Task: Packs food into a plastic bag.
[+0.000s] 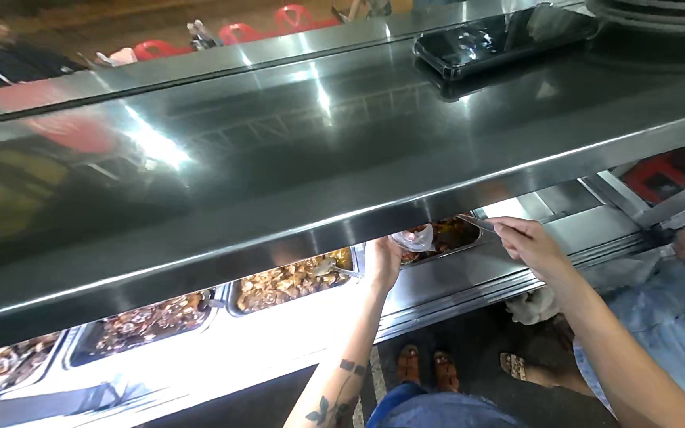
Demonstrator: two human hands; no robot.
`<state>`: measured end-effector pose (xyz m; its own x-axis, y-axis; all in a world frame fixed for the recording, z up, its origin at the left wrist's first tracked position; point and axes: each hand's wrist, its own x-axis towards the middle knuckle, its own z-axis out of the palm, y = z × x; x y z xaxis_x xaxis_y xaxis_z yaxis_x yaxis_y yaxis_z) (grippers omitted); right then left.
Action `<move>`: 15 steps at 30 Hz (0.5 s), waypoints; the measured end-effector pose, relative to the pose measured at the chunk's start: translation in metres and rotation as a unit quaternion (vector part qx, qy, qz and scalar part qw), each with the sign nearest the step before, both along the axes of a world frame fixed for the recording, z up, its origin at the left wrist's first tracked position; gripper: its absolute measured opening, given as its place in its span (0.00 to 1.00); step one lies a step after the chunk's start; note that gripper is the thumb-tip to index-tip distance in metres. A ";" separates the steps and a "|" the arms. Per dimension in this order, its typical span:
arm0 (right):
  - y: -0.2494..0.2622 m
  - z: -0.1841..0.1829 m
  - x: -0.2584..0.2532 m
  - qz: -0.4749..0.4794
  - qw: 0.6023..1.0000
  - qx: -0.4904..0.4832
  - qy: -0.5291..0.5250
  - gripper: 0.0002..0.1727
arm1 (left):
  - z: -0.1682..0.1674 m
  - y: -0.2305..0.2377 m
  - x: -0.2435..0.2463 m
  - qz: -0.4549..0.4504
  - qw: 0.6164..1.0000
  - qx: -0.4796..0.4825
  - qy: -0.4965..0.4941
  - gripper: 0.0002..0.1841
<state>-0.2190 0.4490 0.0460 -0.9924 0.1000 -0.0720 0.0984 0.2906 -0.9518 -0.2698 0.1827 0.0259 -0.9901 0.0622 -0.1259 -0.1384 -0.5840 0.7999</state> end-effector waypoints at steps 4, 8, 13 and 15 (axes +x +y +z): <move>-0.023 0.013 0.009 0.092 0.922 0.334 0.173 0.16 | -0.003 0.006 -0.002 -0.030 0.998 -0.029 0.038 0.23; -0.026 0.012 0.008 0.078 0.809 0.457 0.361 0.20 | -0.004 0.006 -0.003 -0.036 0.997 -0.036 0.065 0.22; -0.021 0.012 0.005 0.083 0.874 0.376 0.296 0.20 | 0.005 0.006 -0.002 -0.031 0.996 -0.044 0.071 0.23; -0.014 0.017 -0.001 0.071 0.930 0.306 0.190 0.18 | 0.012 0.005 0.000 -0.014 0.998 -0.041 0.054 0.22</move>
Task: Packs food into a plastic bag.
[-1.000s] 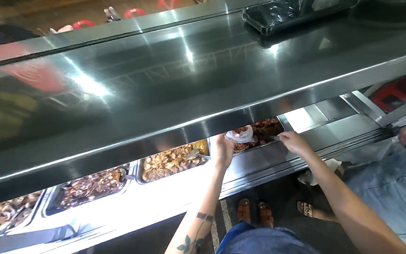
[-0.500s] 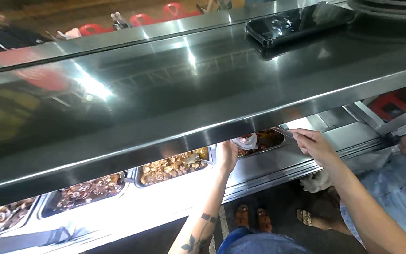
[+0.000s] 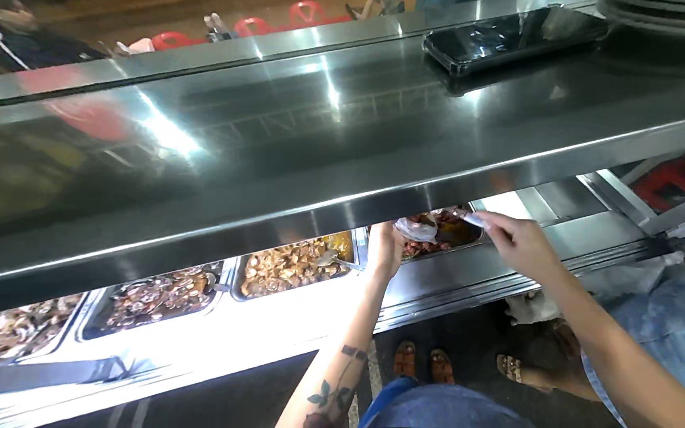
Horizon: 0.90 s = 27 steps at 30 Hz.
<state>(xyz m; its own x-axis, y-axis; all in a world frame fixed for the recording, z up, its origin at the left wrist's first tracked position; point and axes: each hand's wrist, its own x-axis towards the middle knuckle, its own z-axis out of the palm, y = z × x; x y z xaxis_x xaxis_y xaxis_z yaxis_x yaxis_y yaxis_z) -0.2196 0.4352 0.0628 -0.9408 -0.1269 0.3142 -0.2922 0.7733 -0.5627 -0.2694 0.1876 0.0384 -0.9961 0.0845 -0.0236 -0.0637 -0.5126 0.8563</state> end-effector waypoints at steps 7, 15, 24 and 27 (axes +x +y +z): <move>0.013 -0.047 -0.047 -0.088 0.940 0.111 -0.310 0.20 | 0.006 -0.009 0.003 0.043 0.999 0.022 -0.021 0.23; 0.014 -0.104 -0.030 -0.132 0.910 -0.225 -0.323 0.17 | 0.001 -0.017 0.009 0.048 0.998 0.005 -0.035 0.23; 0.001 -0.104 -0.027 -0.113 0.936 -0.165 -0.289 0.18 | 0.000 -0.015 0.010 0.041 0.998 0.009 -0.037 0.24; 0.012 -0.098 -0.018 -0.132 0.907 -0.265 -0.298 0.17 | 0.000 -0.016 0.012 0.035 0.999 0.000 -0.030 0.25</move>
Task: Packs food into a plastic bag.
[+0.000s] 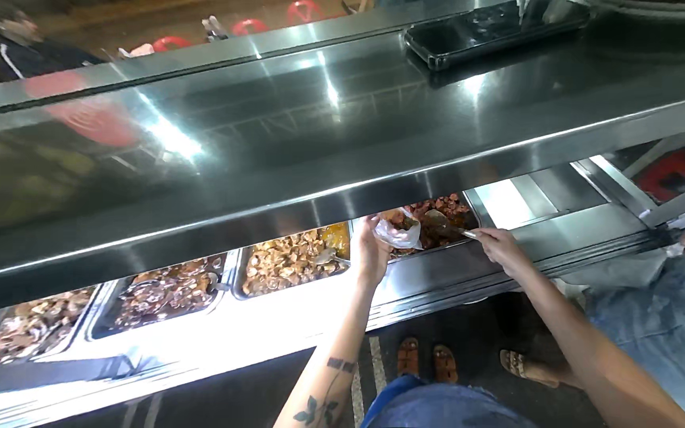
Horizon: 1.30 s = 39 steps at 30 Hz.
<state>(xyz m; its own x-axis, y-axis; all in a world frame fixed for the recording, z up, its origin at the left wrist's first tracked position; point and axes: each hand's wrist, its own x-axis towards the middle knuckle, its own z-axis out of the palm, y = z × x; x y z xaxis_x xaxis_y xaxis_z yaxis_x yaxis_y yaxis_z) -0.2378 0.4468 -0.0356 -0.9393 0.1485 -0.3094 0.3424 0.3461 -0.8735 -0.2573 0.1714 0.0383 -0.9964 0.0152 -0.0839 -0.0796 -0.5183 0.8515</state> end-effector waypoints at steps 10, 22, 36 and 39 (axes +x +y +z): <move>-0.015 0.004 -0.017 0.098 0.977 0.187 0.026 0.20 | -0.006 -0.004 -0.001 -0.011 1.000 0.004 0.001 0.25; -0.001 0.014 0.002 -0.039 0.998 -0.049 0.000 0.17 | -0.010 -0.010 0.000 -0.013 1.000 0.019 0.010 0.24; -0.037 0.070 0.033 0.110 0.878 0.286 0.367 0.20 | -0.009 -0.003 -0.001 -0.024 1.000 0.016 0.003 0.24; -0.010 0.073 0.017 0.079 0.946 0.207 0.236 0.18 | -0.005 -0.003 0.001 -0.024 1.000 -0.008 0.007 0.25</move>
